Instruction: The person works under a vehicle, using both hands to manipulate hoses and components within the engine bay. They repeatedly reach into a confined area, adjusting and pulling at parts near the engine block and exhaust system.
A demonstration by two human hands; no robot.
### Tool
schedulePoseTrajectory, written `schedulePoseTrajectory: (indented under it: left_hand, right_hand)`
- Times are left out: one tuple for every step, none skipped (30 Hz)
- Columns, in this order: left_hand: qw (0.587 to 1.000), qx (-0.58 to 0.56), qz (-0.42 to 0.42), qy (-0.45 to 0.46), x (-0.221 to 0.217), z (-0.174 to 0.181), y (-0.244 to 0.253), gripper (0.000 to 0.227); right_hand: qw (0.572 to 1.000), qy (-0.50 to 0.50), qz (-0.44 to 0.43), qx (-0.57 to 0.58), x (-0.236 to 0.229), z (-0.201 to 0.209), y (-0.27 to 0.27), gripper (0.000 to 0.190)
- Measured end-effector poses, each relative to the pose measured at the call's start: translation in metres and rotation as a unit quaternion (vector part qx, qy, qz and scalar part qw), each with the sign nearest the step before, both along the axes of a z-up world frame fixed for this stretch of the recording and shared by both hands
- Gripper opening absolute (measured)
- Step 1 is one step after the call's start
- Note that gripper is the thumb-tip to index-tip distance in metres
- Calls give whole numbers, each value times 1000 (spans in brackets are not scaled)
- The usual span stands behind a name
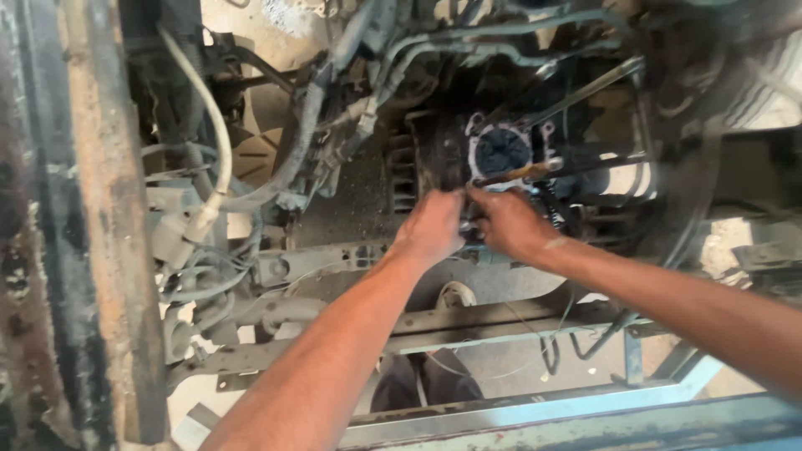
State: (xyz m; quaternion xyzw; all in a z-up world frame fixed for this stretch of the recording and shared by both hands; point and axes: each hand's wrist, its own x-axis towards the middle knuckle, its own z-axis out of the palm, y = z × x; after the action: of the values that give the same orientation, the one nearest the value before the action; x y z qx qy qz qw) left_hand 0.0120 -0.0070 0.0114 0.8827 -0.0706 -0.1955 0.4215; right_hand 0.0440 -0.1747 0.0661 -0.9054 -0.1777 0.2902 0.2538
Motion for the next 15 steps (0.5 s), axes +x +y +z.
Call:
schedulePoseTrajectory:
  left_hand:
    - [1000,14,-11,8,-2,-1,-1,41]
    - [1000,8,-9,4,-2,-3,-2,41]
    - [1000,4,-8,-4,1,-7,0,41]
    - [1000,0,-7,-11,5,-12,2,41]
    - [998,-14,-1,-63,2,-17,2,42]
    - [993,-28,5,-115,1,-23,1,43]
    - [985,-46,11,-164,-6,-25,-4,44]
    - [994,-48,8,-97,-17,-24,-8,40]
    - [998,-43,7,-43,-15,-21,-5,35]
    - [999,-38,5,11,-11,-17,-2,31]
    - [999,-33,-3,8,-4,-15,0,33]
    - [1000,-29,-11,5,2,-16,2,35]
    - [999,-24,-19,11,1,-19,4,37]
    - [999,-27,-17,-36,4,-27,5,41]
    - [997,-32,-16,-76,2,-35,3,45]
  right_hand:
    - [1000,9,0,-8,-3,1,-2,50]
    - [999,-34,17,19,-4,0,-5,48]
    - [995,-80,34,48,-1,-5,-5,46]
    - [988,-125,51,78,1,-11,-6,44]
    - [992,-99,52,61,1,-17,-9,45]
    - [995,-73,54,45,6,-25,-10,47]
    - [997,-44,56,24,3,-28,-14,48]
    - [998,-26,53,4,-8,-29,-18,48]
    - [998,-23,52,-10,-7,-29,-14,48]
    - [998,-20,52,-24,-4,-28,-12,48]
    - [998,-36,41,-9,-1,-25,-12,44]
    - [998,-52,31,7,1,-24,-13,40]
    - [998,-60,20,23,-1,-25,-13,37]
    - [998,-51,21,14,4,-28,-11,40]
    - [999,-34,20,2,4,-32,-12,44]
